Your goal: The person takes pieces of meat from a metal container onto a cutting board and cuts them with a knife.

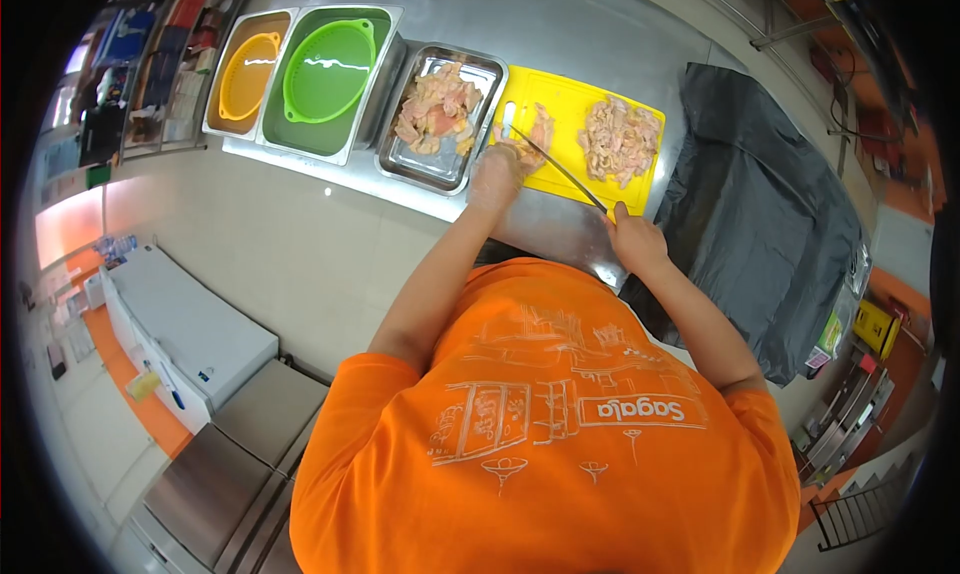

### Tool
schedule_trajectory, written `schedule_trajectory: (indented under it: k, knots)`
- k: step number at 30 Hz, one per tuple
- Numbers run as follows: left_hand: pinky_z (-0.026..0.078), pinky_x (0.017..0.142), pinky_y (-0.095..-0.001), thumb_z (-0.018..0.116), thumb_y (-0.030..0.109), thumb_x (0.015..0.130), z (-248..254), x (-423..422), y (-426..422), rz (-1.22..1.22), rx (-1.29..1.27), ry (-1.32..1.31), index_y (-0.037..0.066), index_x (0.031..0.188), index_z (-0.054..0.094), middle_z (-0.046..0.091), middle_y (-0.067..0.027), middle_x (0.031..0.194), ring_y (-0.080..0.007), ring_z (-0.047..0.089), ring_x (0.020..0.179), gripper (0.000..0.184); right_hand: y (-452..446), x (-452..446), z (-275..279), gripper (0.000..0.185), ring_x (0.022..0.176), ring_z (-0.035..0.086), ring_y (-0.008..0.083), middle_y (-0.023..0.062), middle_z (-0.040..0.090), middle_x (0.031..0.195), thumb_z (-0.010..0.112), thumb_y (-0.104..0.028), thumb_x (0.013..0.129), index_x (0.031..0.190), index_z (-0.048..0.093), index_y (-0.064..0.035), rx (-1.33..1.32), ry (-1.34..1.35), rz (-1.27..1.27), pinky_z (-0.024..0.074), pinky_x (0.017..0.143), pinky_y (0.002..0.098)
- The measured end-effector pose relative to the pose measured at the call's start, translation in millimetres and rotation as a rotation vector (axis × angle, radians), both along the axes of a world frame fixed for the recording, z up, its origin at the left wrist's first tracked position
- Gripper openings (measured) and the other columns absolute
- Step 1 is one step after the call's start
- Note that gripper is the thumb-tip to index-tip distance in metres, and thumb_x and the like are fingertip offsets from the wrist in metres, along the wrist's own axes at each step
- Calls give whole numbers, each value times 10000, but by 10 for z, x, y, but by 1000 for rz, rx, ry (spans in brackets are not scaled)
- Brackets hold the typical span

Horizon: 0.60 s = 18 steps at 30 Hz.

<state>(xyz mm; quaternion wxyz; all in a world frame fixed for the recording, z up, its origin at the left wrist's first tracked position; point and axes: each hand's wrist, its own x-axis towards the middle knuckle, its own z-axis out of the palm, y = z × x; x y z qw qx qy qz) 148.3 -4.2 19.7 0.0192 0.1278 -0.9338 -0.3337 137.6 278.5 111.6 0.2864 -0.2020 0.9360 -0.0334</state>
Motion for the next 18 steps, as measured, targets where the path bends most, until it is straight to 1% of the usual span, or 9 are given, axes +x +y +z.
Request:
schedule_trajectory:
  k: [3,6,9,12,15,18]
  knots:
    - [558,774,-489,852,309,794,94,-42,7,58,68,-114,-15,836,708,716,-259,887,-410,709,881,357,-1,31,-170,433,767,724,413,225,716,807,462,-445,1060,1094,544,-21,5,28,2,572,691,526]
    - [561,799,-474,860,299,780,117,-63,38,102,45,-147,-15,855,715,721,-253,894,-405,714,894,354,-134,-23,-353,441,756,728,404,222,717,791,458,-445,1061,1110,531,-14,8,33,22,575,678,526]
    - [560,846,-458,861,360,765,168,-82,-8,87,74,-255,11,940,735,728,-224,961,-378,710,957,410,-2,21,-352,441,736,728,402,218,718,783,455,-443,1063,1129,517,-12,37,15,2,576,652,520]
    - [560,858,-440,878,326,747,-7,-74,-31,24,45,-249,14,961,728,728,-212,987,-365,709,971,407,-56,-25,-521,447,722,727,398,212,718,773,457,-443,1063,1162,506,-10,7,35,27,578,636,512]
    - [564,861,-427,887,305,736,-68,-43,-34,45,50,-189,15,975,723,730,-197,994,-355,711,962,410,-161,8,-637,440,726,726,399,214,718,776,467,-440,1059,1157,514,-13,-25,91,25,577,632,508]
    - [569,814,-461,865,307,764,-63,-17,-66,22,61,-131,1,903,715,722,-244,938,-392,712,887,368,138,90,-503,432,727,725,398,221,716,784,473,-433,1057,1140,524,-13,20,21,-43,575,625,508]
